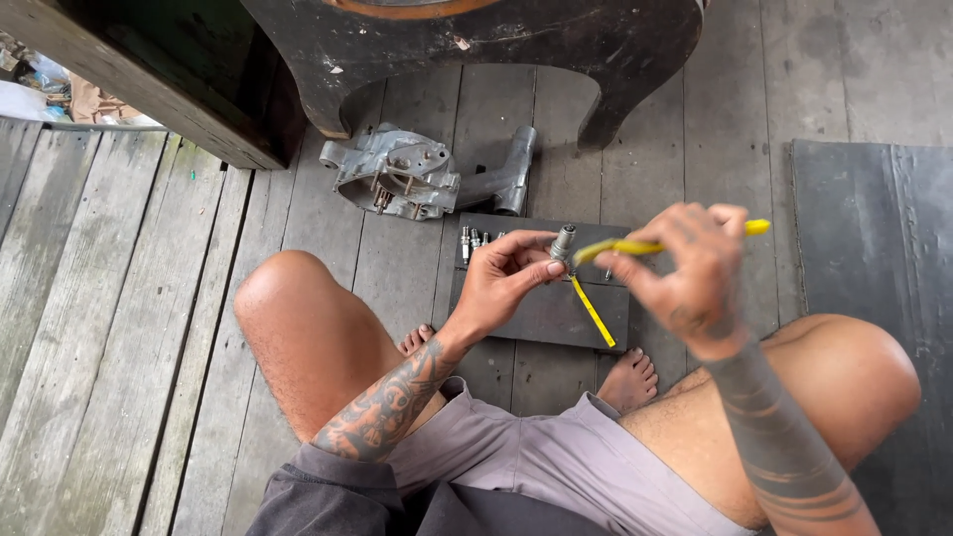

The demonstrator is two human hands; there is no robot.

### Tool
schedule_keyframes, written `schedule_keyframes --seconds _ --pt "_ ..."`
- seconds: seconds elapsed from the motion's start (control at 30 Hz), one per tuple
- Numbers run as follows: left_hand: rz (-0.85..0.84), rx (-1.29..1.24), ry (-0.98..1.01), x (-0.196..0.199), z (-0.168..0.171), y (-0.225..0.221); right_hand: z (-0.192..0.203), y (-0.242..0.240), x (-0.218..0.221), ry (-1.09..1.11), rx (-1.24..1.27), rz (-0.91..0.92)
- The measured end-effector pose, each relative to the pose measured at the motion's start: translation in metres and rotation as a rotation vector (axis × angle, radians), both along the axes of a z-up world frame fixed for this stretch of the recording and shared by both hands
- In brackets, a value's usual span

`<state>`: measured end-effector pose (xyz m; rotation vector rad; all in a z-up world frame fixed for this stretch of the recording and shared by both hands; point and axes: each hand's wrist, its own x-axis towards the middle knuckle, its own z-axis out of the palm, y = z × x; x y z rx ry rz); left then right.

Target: Cleaning a motorcycle spark plug using a wire brush to remove carbon buildup from the electrode.

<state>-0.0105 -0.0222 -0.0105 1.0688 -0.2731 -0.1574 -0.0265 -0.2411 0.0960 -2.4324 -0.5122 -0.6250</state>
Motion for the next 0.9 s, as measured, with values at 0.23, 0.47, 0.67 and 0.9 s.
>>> schedule_keyframes --seconds 0.23,0.47,0.67,0.9 --pt "-0.02 -0.02 0.001 0.001 0.005 0.001 -0.005 -0.011 0.007 -0.002 -0.043 -0.061" --pt "-0.03 -0.003 -0.009 0.0 0.005 0.001 -0.009 -0.008 0.008 0.003 -0.078 -0.035" --pt "-0.043 0.037 -0.02 -0.001 0.007 0.002 -0.008 0.003 0.003 0.0 -0.072 -0.025" --pt "-0.101 -0.087 0.112 -0.002 0.014 -0.002 -0.01 -0.012 0.011 -0.033 -0.088 -0.066"
